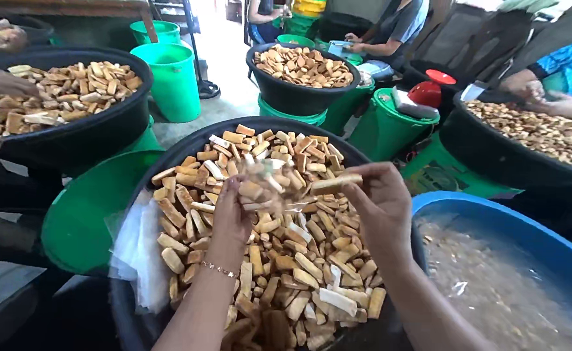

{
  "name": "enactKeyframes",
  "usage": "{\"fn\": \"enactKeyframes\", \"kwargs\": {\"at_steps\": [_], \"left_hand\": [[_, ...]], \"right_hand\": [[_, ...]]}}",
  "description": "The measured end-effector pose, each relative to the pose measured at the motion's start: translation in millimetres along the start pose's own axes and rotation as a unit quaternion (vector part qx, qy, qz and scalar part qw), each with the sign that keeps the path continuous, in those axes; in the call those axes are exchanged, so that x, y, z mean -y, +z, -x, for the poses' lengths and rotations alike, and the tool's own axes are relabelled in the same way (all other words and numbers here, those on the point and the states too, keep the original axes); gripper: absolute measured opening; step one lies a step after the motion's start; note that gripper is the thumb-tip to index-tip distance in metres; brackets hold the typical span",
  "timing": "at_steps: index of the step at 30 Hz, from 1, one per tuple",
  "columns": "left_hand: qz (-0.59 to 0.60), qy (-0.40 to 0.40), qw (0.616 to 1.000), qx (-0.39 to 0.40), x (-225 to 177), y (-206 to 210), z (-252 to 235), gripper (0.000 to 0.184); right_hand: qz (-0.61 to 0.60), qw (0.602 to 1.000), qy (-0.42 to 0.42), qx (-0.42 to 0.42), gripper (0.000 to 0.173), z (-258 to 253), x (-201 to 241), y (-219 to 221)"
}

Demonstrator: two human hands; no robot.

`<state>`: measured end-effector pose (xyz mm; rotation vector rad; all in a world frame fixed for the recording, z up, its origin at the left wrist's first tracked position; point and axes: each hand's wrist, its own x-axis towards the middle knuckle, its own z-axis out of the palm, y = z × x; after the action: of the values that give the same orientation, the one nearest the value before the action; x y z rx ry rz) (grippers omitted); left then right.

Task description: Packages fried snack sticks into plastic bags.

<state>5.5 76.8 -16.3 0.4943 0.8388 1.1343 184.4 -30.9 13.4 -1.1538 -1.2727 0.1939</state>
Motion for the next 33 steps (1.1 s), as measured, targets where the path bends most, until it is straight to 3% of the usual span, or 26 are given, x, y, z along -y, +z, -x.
{"fn": "enactKeyframes", "kwargs": {"at_steps": [5,7,10,12,15,18,22,26,28,30,33], "left_hand": [[-0.078,0.037,0.996,0.032,15.6,-0.4,4.9,0.033],[-0.083,0.024,0.996,0.023,15.8,1.2,6.7,0.033],[-0.08,-0.031,0.996,0.024,13.1,5.1,10.2,0.037],[-0.084,-0.059,0.992,0.078,12.6,9.1,15.9,0.039],[-0.082,-0.046,0.96,0.264,13.5,5.9,25.3,0.03],[-0.036,-0.052,0.946,0.318,12.2,4.1,28.7,0.043],[-0.026,-0.009,0.96,0.28,13.7,3.6,23.7,0.036],[-0.04,0.089,0.983,0.158,1.9,-2.4,15.1,0.021],[-0.014,0.117,0.989,0.091,-13.1,-10.0,4.7,0.024],[0.023,0.12,0.992,0.036,-22.5,-16.9,-3.7,0.025],[0.064,0.098,0.993,-0.025,-27.7,-14.2,-5.7,0.023]], "right_hand": [[0.042,0.991,-0.119,-0.033,0.012,10.5,-10.8,7.3],[0.099,0.975,-0.184,-0.069,0.012,11.6,-1.1,-0.3],[0.166,0.958,-0.229,-0.057,0.016,17.6,5.6,-9.0],[0.184,0.953,-0.237,-0.043,0.018,19.0,-7.9,-6.6],[0.165,0.954,-0.247,-0.028,0.016,13.4,-27.2,-3.4],[0.095,0.975,-0.2,0.016,0.012,10.0,-32.0,-1.4],[0.057,0.988,-0.12,0.073,0.01,11.6,-28.2,14.5],[0.026,0.993,-0.051,0.103,0.012,-19.0,-38.7,39.1],[0.097,0.984,0.0,0.149,0.017,-43.5,-60.7,47.8],[0.234,0.932,0.078,0.267,0.023,-58.2,-98.0,59.3],[0.427,0.809,0.121,0.386,0.054,-52.5,-149.3,84.9]]}}
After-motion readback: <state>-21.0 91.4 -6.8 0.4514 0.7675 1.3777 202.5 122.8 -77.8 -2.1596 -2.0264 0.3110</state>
